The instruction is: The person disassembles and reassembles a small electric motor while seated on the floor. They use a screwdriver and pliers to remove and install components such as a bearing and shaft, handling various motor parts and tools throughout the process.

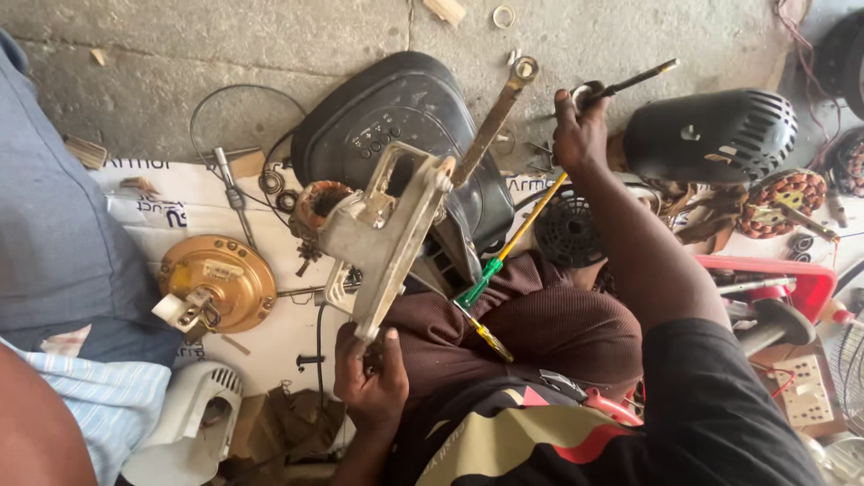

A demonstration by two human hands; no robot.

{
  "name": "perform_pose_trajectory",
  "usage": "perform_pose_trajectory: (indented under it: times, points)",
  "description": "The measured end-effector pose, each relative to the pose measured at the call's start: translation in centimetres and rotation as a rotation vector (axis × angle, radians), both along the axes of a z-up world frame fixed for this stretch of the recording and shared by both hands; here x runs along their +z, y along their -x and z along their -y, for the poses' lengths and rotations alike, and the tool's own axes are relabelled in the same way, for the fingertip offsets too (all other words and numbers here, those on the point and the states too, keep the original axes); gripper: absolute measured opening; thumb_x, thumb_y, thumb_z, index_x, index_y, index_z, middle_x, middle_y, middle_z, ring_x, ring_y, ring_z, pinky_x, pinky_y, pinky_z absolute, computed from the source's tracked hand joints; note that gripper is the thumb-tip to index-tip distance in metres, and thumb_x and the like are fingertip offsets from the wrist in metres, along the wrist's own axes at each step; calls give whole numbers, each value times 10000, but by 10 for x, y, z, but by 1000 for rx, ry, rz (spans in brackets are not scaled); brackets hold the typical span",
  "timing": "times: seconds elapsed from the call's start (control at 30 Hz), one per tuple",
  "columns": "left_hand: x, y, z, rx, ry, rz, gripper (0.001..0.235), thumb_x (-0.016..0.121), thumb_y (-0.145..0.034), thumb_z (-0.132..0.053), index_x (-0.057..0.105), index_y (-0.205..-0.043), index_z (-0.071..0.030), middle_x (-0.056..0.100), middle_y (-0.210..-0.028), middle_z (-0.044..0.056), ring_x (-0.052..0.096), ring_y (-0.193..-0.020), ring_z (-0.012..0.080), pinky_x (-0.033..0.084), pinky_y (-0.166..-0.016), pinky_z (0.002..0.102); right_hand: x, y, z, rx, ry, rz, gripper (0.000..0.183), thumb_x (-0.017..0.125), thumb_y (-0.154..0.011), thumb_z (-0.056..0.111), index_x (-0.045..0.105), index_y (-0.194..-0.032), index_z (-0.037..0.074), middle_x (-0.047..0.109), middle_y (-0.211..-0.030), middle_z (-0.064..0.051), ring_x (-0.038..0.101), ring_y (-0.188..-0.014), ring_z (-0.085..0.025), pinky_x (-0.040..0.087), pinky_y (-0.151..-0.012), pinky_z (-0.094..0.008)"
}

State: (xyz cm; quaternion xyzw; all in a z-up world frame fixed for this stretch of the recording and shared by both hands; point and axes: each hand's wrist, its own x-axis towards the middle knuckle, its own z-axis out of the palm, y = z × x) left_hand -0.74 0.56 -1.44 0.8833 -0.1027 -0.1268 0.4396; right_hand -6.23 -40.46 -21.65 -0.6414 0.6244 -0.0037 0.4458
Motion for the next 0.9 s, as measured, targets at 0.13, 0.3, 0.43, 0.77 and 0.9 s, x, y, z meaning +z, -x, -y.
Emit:
perform_pose_trajectory:
  times: [0.13,0.3,0.43,0.77,0.9]
  points:
    - [-3,3,-3,5,-25,22,216,799,-885,-80,661,-1023,15,683,-904,83,583,-603,74,442,-486,214,-9,0,4,102,70,17,767,597,-1043,496,255,-1547,29,539,-1428,-264,516,-1338,-371,397,-1098,-469]
    - [-4,7,-3,24,11,59,218,802,-897,-92,674,-1049,-3,691,-973,87,593,-690,93,479,-562,225,1,-5,-5,143,123,-8,832,563,-1039,596,270,-1544,3,506,-1459,-323,499,-1373,-448,394,-1134,-512]
    - [-17,14,-1,89,38,93,190,821,-845,-91,700,-969,-12,713,-872,69,568,-580,75,439,-490,212,9,-3,-2,118,102,-150,761,542,-965,620,450,-1474,62,603,-1368,-263,578,-1294,-427,440,-1121,-520]
    - [-30,22,-10,67,-107,120,208,835,-799,-86,687,-913,5,713,-793,86,578,-564,87,403,-468,222,114,-44,46,200,34,0,303,445,-1105,365,414,-1147,67,599,-881,-107,611,-713,-199,583,-581,-389]
    - [-26,22,-14,91,-109,24,242,825,-825,-94,691,-986,27,693,-823,106,601,-610,92,460,-495,219,146,-17,65,-80,382,363,283,449,-1137,308,496,-1214,40,578,-929,-101,567,-795,-186,437,-632,-353]
